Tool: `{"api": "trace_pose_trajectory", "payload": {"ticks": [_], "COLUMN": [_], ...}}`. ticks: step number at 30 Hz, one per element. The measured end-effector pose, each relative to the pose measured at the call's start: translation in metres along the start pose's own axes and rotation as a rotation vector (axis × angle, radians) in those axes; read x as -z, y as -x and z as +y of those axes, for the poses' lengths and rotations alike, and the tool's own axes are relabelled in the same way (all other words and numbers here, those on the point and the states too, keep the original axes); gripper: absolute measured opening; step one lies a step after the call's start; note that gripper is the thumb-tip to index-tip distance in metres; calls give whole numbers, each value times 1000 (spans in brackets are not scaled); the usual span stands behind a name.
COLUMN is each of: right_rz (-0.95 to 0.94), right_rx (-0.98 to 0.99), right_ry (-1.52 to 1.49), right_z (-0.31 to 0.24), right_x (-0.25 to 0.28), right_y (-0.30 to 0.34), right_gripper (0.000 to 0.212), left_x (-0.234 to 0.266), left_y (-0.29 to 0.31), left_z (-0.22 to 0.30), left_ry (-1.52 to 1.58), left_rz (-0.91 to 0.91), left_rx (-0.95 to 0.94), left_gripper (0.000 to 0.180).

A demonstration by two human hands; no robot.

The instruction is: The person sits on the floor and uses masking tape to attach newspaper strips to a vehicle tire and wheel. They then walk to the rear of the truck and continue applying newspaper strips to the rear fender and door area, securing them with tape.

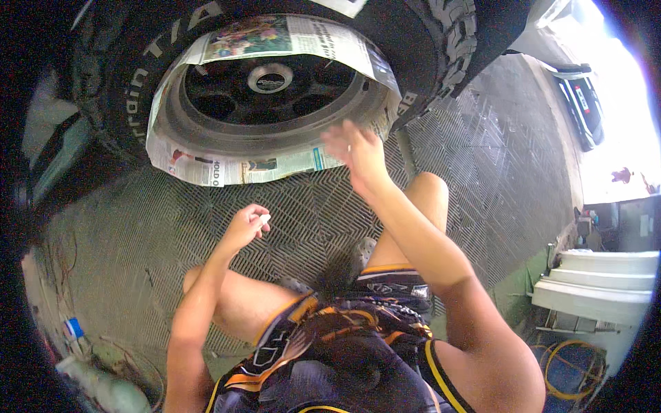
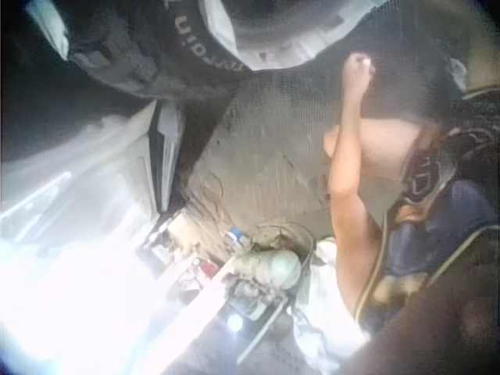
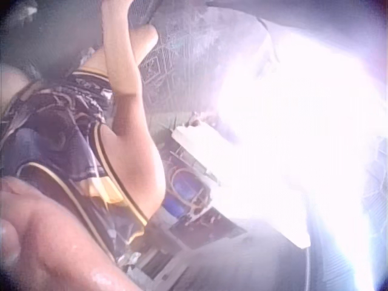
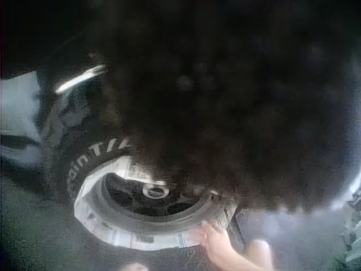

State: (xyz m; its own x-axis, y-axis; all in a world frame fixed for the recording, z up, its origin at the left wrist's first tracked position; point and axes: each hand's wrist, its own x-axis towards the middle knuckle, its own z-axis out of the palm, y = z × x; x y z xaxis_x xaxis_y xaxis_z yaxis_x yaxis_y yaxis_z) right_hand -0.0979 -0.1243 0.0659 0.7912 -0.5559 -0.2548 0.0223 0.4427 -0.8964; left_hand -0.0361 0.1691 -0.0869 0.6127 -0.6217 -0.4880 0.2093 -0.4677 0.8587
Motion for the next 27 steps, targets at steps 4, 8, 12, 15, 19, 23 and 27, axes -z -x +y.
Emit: {"api": "trace_pose_trajectory", "payload": {"ticks": [4, 8, 12, 15, 19, 23, 27], "right_rz": [197, 257, 265, 217, 112, -253, -497], "right_rx": [154, 85, 48, 42, -72, 80, 309], "right_ry": [-403, -531, -570, -654, -602, 221, 692], "right_z": [-1, -3, -4, -7, -9, 16, 53], "right_x": [-23, -16, -14, -14, -7, 13, 48], "right_y": [-62, -103, -107, -107, -98, 6, 87], "right_gripper": [26, 24, 23, 23, 22, 18, 24], "left_x": [-40, -94, -129, -140, -150, -144, -139], "left_y": [56, 87, 100, 96, 89, 77, 65], "left_z": [50, 71, 93, 101, 106, 103, 91], "left_ry": [330, 513, 513, 478, 540, 491, 311], "left_rz": [113, 237, 252, 234, 215, 298, 358], "left_rx": [-78, -145, -200, -244, -297, -406, -446], "left_gripper": [25, 30, 32, 33, 41, 52, 61]}}
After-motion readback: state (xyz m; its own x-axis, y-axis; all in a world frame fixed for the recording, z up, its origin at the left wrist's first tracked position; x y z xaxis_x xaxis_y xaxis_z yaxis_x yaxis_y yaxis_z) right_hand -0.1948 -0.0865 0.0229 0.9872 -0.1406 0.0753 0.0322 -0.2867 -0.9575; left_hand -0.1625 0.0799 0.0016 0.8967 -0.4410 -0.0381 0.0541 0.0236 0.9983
